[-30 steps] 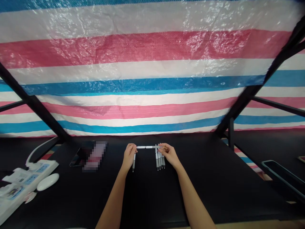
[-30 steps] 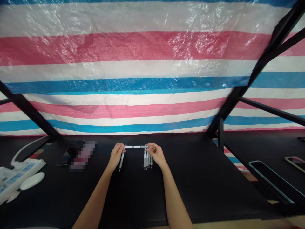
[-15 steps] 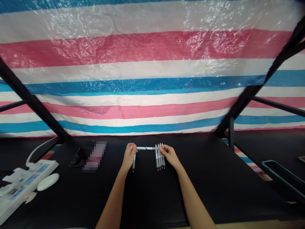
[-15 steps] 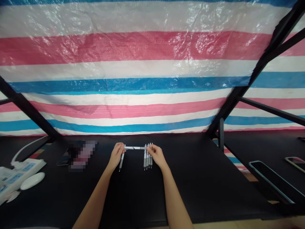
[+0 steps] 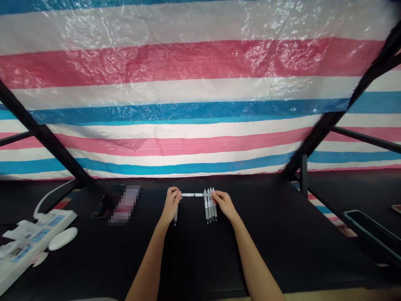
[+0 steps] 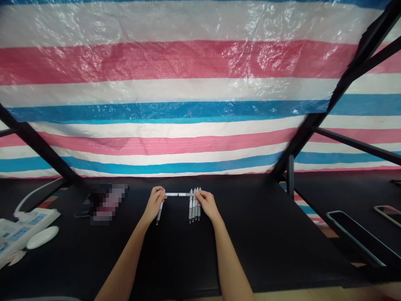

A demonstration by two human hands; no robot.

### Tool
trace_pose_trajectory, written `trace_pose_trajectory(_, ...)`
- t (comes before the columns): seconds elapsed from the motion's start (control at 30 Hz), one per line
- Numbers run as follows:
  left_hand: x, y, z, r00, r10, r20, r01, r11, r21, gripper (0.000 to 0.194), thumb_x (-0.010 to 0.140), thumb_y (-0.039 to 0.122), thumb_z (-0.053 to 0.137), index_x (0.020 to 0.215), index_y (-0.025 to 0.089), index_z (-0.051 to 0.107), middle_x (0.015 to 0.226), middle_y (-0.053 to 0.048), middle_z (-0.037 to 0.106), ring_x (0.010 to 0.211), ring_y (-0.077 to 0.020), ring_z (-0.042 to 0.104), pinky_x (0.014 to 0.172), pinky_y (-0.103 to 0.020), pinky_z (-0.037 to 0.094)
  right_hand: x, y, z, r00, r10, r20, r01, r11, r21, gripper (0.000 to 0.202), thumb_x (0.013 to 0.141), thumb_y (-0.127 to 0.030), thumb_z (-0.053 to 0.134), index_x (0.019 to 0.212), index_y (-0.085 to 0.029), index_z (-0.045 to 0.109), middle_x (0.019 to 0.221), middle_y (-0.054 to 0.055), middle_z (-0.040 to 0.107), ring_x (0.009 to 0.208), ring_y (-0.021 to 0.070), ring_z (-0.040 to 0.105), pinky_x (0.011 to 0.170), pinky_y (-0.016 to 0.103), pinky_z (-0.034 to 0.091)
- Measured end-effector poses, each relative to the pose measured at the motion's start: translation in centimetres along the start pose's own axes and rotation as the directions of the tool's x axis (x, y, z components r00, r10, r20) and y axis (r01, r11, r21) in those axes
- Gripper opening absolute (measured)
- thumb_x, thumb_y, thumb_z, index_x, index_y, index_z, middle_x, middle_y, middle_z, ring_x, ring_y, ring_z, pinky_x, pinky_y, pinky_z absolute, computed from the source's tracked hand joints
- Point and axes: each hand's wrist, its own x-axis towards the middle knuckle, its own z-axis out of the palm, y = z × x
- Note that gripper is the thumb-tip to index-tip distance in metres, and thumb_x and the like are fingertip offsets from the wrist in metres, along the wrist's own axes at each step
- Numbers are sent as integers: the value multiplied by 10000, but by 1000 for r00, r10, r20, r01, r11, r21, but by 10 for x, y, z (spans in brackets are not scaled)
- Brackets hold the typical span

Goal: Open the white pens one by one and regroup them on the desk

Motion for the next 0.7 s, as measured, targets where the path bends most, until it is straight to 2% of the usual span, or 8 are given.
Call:
trace_pose_trajectory(0.33,1,-3,1,1000,27,8,-28,999,31,423,832,497,417,629,160,572,965,-66,437,729,-138,521,656,-296,487,1,8,0,1000,14,-6,-15,998,-53,543,870,-537,362,453,-190,391,443,-32,379,464,109,377,519,244,298)
trace_pose_trajectory(0.43,0,-1,3,1000,18,1,-18,1000,-3,420,813,506,449,611,158,570,963,-66,452,729,-136,522,638,-282,479,1,8,0,1000,31,-3,-31,999,-40,549,869,-546,358,452,-192,400,421,-30,390,449,109,384,516,245,314)
trace_pose_trajectory(0.5,-1,3,4,1000,-27,-13,26,996,-91,415,785,529,483,627,156,574,926,-58,476,692,-125,519,617,-272,465,0,5,1,999,37,5,-37,999,-18,554,863,-554,365,447,-192,409,408,-30,392,439,108,386,514,245,325)
trace_pose_trajectory(0.57,-2,8,7,993,-116,-27,105,961,-255,412,759,554,512,679,155,578,801,-34,509,621,-112,507,583,-259,444,-1,2,3,998,47,34,-47,999,18,558,851,-569,376,449,-188,438,402,-30,399,427,104,386,506,242,333)
trace_pose_trajectory(0.63,-2,14,9,976,-219,-21,183,862,-472,421,749,575,520,714,157,556,624,8,491,550,-105,487,546,-246,421,-2,-2,5,993,66,95,-71,996,56,559,834,-589,393,468,-178,493,398,-30,409,409,98,379,485,236,331)
trace_pose_trajectory(0.7,-3,20,12,966,-258,-3,193,730,-656,435,742,590,526,653,166,489,573,20,488,536,-102,496,533,-241,419,-2,-5,8,983,78,168,-92,993,79,557,819,-602,410,503,-165,554,393,-31,415,394,90,373,466,229,324)
